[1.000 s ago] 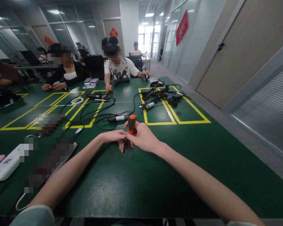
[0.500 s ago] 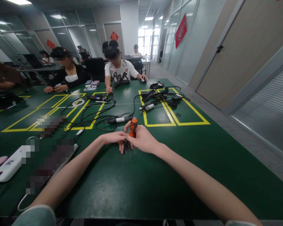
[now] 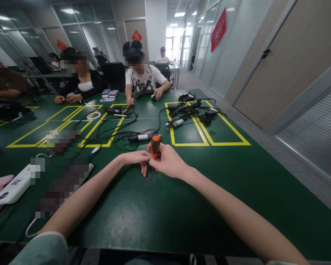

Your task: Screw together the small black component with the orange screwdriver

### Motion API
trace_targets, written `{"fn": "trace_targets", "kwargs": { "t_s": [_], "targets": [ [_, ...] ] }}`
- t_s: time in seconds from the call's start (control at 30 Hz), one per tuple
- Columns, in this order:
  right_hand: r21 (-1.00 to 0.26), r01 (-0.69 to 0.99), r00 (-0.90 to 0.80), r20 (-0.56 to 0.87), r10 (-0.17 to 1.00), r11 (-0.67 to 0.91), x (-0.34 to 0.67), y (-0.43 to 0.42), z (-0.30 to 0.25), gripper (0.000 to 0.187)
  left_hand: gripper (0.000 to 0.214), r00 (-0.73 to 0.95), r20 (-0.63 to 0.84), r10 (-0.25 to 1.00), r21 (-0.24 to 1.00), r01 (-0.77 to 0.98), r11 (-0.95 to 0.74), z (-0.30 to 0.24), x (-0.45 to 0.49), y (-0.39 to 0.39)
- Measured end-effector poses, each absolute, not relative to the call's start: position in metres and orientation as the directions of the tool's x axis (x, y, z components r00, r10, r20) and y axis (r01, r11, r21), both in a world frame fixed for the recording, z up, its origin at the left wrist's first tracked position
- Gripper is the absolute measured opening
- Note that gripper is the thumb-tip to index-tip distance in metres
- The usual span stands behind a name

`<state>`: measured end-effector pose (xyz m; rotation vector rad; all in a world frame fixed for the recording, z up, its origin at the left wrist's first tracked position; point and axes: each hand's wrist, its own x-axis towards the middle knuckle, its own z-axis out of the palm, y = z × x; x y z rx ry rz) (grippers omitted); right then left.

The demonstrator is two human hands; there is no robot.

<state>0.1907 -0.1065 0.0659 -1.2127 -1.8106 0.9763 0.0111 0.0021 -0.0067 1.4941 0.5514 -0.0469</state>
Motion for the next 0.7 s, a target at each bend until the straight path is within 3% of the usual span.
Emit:
{"fn": "trace_targets", "kwargs": {
  "t_s": [0.17, 0.33, 0.57, 0.7],
  "targets": [
    [-0.866, 0.399, -0.289, 0.192, 0.938, 0.301, 0.1902, -0.1065, 0.0656, 0.012, 0.030, 0.874, -0.380, 0.303, 0.924, 0.374, 0.079, -0.0054, 0.0112, 0.0013],
    [-0.820, 0.451, -0.283, 0.244, 0.928, 0.353, 0.1912, -0.1052, 0.0646, 0.013, 0.034, 0.875, -0.380, 0.301, 0.923, 0.379, 0.065, -0.0008, 0.0103, -0.0005],
    [-0.826, 0.462, -0.288, 0.204, 0.936, 0.322, 0.1930, -0.1062, 0.0651, 0.023, 0.033, 0.875, -0.383, 0.296, 0.922, 0.383, 0.064, -0.0030, 0.0113, 0.0009],
    [-0.791, 0.495, -0.278, 0.247, 0.928, 0.359, 0.1921, -0.1056, 0.0649, 0.013, 0.034, 0.871, -0.385, 0.305, 0.921, 0.386, 0.061, -0.0026, 0.0112, 0.0001]
  ]
}}
